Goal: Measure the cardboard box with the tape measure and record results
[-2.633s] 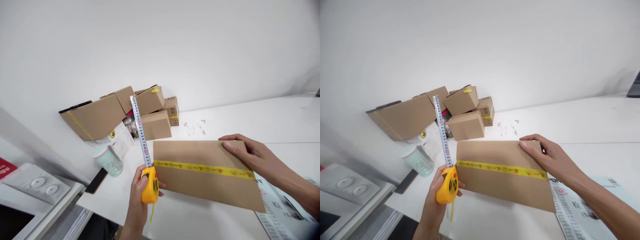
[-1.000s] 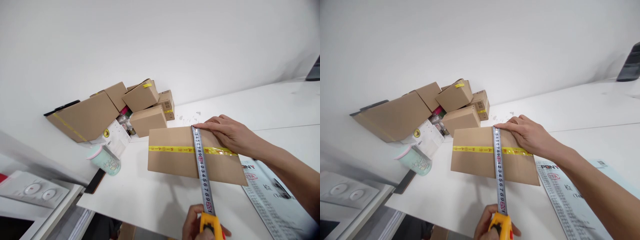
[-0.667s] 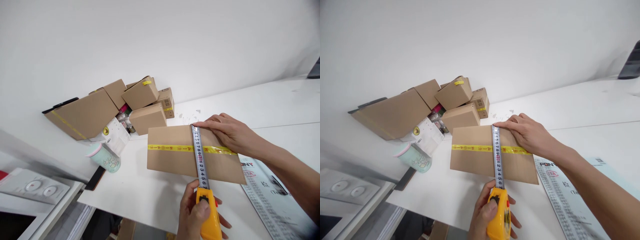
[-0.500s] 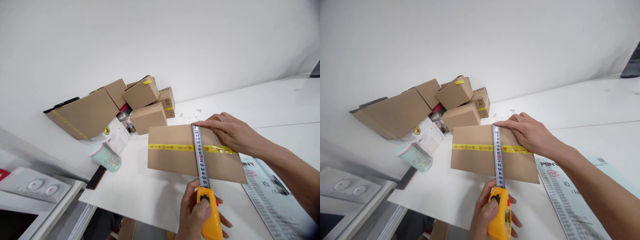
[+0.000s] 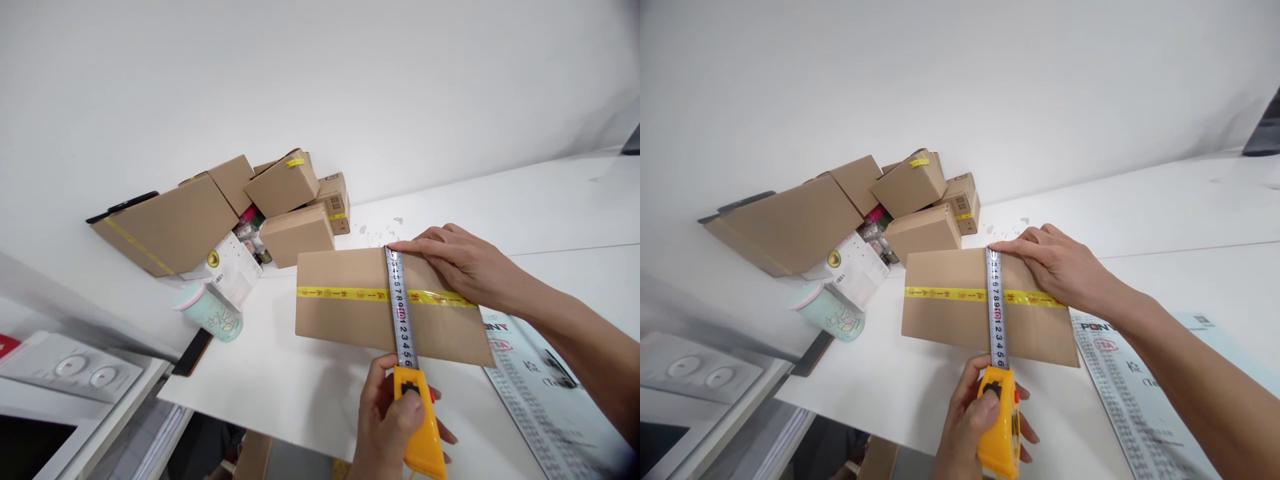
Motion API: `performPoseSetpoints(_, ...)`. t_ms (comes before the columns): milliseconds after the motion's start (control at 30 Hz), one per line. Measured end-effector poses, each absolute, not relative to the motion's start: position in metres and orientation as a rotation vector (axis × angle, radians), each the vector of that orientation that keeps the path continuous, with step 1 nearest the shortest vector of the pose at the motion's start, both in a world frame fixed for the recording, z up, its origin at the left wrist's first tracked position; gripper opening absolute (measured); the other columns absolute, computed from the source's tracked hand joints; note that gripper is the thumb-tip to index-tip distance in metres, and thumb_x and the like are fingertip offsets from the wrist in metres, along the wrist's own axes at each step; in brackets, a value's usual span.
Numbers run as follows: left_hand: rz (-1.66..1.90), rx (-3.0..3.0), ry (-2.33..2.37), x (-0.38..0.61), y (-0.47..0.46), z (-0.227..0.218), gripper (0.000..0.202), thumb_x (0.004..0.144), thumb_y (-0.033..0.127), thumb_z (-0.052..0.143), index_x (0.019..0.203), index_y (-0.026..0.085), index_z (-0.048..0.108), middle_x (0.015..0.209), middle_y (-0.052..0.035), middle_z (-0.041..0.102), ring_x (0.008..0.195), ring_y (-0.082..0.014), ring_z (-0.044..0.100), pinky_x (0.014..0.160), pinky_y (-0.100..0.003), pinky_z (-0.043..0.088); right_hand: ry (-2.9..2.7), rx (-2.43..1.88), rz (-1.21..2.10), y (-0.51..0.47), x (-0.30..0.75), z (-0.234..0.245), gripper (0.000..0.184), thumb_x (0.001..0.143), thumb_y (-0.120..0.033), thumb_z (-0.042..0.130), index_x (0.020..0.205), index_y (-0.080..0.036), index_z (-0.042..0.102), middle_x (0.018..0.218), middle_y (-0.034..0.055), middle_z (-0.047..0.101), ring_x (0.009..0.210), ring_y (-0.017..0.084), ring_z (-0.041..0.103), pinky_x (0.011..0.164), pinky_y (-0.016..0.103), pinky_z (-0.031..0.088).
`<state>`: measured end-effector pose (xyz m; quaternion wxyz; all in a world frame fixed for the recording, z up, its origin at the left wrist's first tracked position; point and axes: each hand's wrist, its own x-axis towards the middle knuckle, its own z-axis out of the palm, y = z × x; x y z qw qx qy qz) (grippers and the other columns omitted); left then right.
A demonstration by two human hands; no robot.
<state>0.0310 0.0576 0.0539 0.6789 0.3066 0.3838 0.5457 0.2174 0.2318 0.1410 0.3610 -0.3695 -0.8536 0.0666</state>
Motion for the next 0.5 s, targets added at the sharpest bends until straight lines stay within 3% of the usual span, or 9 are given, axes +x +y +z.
performPoseSetpoints(500, 1.226, 0.723, 0.853, 0.0305, 0.0558, 0.0605, 0.056, 0.072, 0.057, 0.081, 0.111, 0.021, 0.062, 0.092, -0.0021, 0.071, 0.061, -0.0168, 0.072, 0.051, -0.024, 0.057, -2.200, -0.918, 0.128, 0.2310, 0.2181, 0.1396, 0.048, 0.102, -0.026, 0.034, 0.133, -0.040, 0.068, 0.106, 0.0070, 0.070, 0.086, 0.026, 0.058, 0.079, 0.043, 0.050)
